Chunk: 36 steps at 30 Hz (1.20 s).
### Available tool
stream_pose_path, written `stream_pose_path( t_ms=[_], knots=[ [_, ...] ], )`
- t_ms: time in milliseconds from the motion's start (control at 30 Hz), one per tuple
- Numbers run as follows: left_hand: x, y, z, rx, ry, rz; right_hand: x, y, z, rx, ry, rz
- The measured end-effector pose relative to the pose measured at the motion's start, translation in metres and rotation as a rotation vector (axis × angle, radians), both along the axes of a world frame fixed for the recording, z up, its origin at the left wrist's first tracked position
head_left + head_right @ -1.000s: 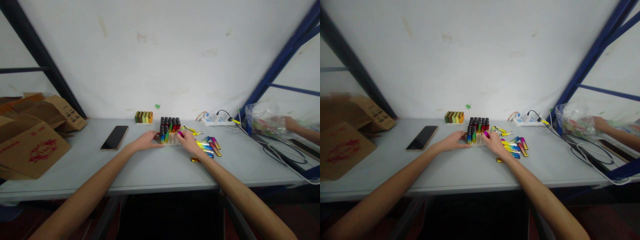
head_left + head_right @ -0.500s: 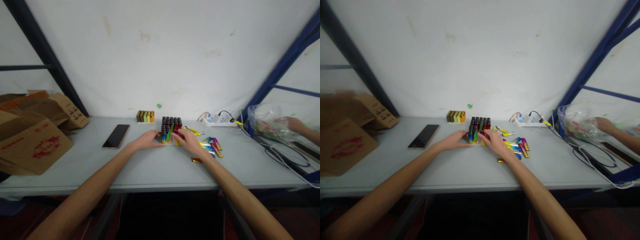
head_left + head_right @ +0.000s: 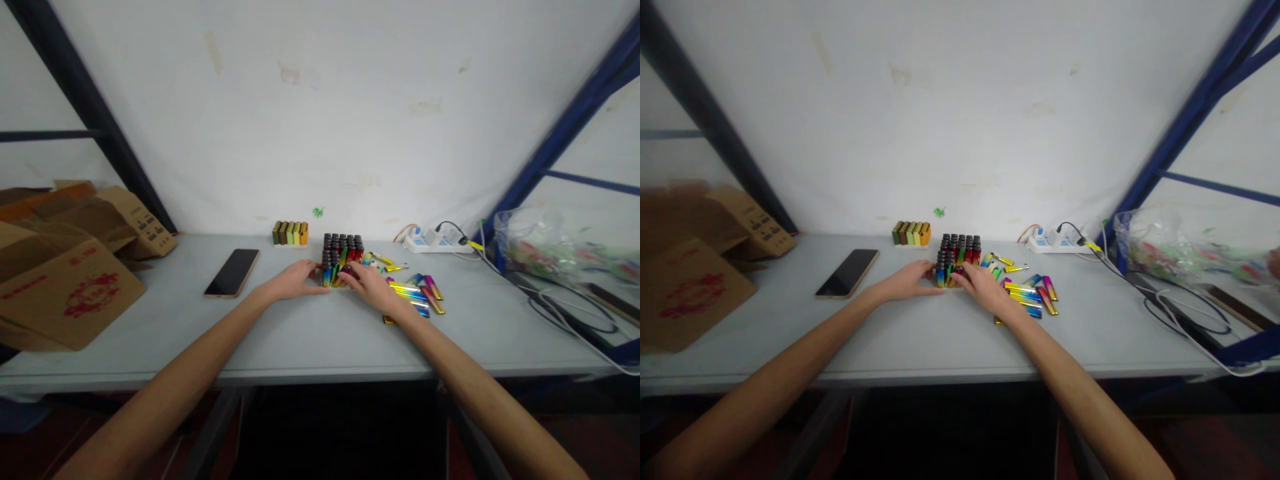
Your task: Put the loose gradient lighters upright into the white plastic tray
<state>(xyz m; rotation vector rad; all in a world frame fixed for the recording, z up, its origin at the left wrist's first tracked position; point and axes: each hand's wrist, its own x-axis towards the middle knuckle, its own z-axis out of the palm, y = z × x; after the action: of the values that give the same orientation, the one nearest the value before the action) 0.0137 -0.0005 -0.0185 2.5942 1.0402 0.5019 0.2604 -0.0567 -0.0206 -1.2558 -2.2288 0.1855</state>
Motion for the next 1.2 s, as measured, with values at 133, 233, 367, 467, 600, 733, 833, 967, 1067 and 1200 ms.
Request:
stream_pose_path(
  t_ms=[133,233,367,467,600,733,833,967,1067,1200],
  knots=[
    [0.000,0.001,-0.001,0.002,0.015,-0.005,-0.003,-0.001,0.000,0.004,0.002,-0.014],
    [0.000,0.002,-0.002,0.005,0.022,-0.009,-0.004,-0.001,0.001,-0.011,0.003,0.000],
    [0.000,0.002,-0.002,0.022,0.026,-0.011,-0.007,0.002,0.001,-0.006,-0.073,0.018],
    [0.000,0.002,-0.002,0.016,0.026,-0.012,-0.012,0.002,0.002,0.025,-0.178,-0.033],
    [0.000,0.001,-0.001,0.002,0.018,-0.006,-0.019,-0.005,0.007,0.015,-0.306,-0.096],
    [0.000,0.001,-0.001,-0.003,-0.013,-0.001,-0.023,-0.010,0.008,0.018,-0.344,-0.096],
    [0.000,0.001,-0.001,-0.007,-0.023,-0.006,-0.020,-0.009,0.007,0.031,-0.316,-0.083],
    [0.000,0.002,-0.001,-0.017,-0.003,-0.002,0.004,-0.001,0.015,0.028,-0.142,-0.051],
    [0.000,0.003,-0.001,-0.024,0.017,-0.003,0.042,0.007,0.031,0.007,-0.047,-0.109],
    [0.000,0.002,0.001,-0.033,0.004,-0.003,0.099,0.003,0.050,-0.183,-0.060,-0.112]
  ],
)
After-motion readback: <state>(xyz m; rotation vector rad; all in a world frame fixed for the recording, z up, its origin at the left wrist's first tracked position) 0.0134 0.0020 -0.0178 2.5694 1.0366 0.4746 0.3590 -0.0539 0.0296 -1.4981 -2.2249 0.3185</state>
